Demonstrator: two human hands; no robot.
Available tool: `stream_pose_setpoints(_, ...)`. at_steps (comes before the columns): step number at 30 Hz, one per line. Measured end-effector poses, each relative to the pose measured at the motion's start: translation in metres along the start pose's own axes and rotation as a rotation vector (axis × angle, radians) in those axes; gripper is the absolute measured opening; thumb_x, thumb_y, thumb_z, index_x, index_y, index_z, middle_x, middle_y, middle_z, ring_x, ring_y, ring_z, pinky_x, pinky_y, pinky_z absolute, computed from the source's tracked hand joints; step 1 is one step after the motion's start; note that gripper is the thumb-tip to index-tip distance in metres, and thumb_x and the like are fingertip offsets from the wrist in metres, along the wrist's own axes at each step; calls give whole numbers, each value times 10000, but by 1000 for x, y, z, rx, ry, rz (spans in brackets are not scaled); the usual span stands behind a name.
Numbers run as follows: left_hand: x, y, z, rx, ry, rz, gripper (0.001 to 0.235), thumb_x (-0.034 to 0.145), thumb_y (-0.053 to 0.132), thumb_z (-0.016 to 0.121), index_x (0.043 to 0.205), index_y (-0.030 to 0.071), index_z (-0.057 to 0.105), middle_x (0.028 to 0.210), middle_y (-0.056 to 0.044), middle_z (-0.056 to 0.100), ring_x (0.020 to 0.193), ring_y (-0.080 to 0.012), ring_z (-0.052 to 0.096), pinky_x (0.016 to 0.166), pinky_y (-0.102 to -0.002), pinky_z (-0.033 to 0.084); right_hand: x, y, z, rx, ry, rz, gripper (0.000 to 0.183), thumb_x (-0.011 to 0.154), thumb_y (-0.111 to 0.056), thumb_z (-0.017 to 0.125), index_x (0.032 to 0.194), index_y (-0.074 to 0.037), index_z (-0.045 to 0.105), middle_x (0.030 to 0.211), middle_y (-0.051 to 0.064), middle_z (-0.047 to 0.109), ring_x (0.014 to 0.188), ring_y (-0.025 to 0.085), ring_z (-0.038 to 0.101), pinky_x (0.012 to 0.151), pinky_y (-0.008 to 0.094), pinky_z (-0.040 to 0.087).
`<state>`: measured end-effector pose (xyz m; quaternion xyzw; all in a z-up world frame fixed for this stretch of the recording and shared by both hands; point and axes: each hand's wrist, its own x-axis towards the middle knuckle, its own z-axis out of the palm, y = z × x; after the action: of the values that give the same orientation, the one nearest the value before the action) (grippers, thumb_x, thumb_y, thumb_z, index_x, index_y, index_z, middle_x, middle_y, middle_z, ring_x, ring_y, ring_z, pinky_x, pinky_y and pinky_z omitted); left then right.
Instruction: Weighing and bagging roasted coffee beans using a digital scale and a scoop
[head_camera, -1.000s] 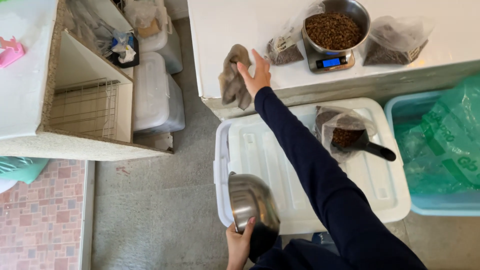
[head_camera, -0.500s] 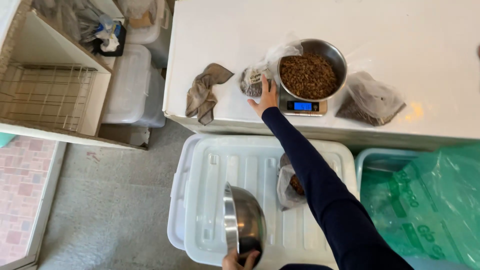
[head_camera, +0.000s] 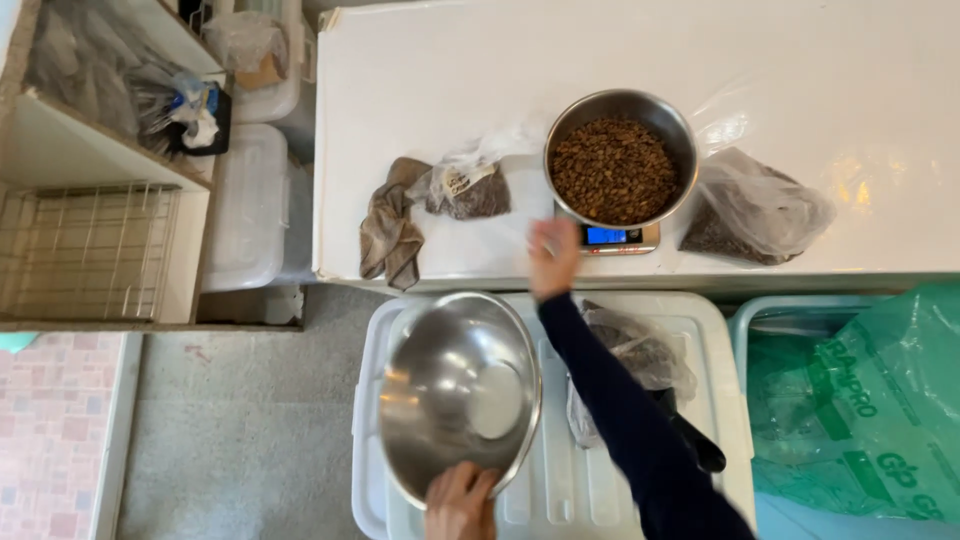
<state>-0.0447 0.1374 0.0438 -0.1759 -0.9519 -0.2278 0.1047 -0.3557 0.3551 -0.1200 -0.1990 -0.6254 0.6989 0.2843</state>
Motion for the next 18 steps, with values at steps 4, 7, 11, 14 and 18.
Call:
stream_pose_setpoints(4, 75, -6, -45, 192, -27, 137, 172, 791, 127, 627, 909, 222, 707, 805, -3, 574, 684, -264, 552, 751, -452, 415, 27, -90, -91, 117, 322, 224, 249, 1047, -364, 550, 1072, -169, 398, 961, 108, 628, 606, 223, 678, 531, 342, 598)
stream_pose_setpoints(7, 119, -7, -57, 329, -136, 124, 320, 732, 90, 629, 989, 267, 703, 886, 8, 603, 809, -283, 564, 862, -545, 417, 83, -87, -124, 114, 258, 470, 581, 921, -574, 555, 1271, -140, 392, 919, 109, 636, 598, 237, 710, 564, 389, 643)
stream_pose_setpoints(11, 155, -15, -51, 396, -17, 109, 388, 730, -21, 643, 996, 247, 728, 881, 6, 603, 810, -269, 554, 921, -540, 430, 132, -90, -143, 119, -40, 583, 686, 933, -560, 446, 1474, -156, 326, 1553, 153, 406, 1175, 492, 635, 836, 617, 638)
stream_pose_setpoints(14, 178, -18, -44, 437, 45, 103, 421, 734, -71, 665, 1010, 238, 742, 885, 12, 620, 823, -260, 576, 995, -620, 417, 151, -120, -144, 144, -110, 696, 525, 872, -307, 417, 1357, -118, 350, 1512, 145, 369, 1289, 441, 547, 949, 637, 594)
stream_pose_setpoints(18, 209, -16, -42, 440, 62, 114, 435, 748, -106, 655, 1024, 216, 746, 926, -2, 612, 889, -281, 564, 1002, -754, 429, 154, -160, -144, 372, -376, 898, 681, 681, 80, 401, 1353, -16, 350, 1557, 248, 366, 1442, 505, 384, 1098, 692, 440)
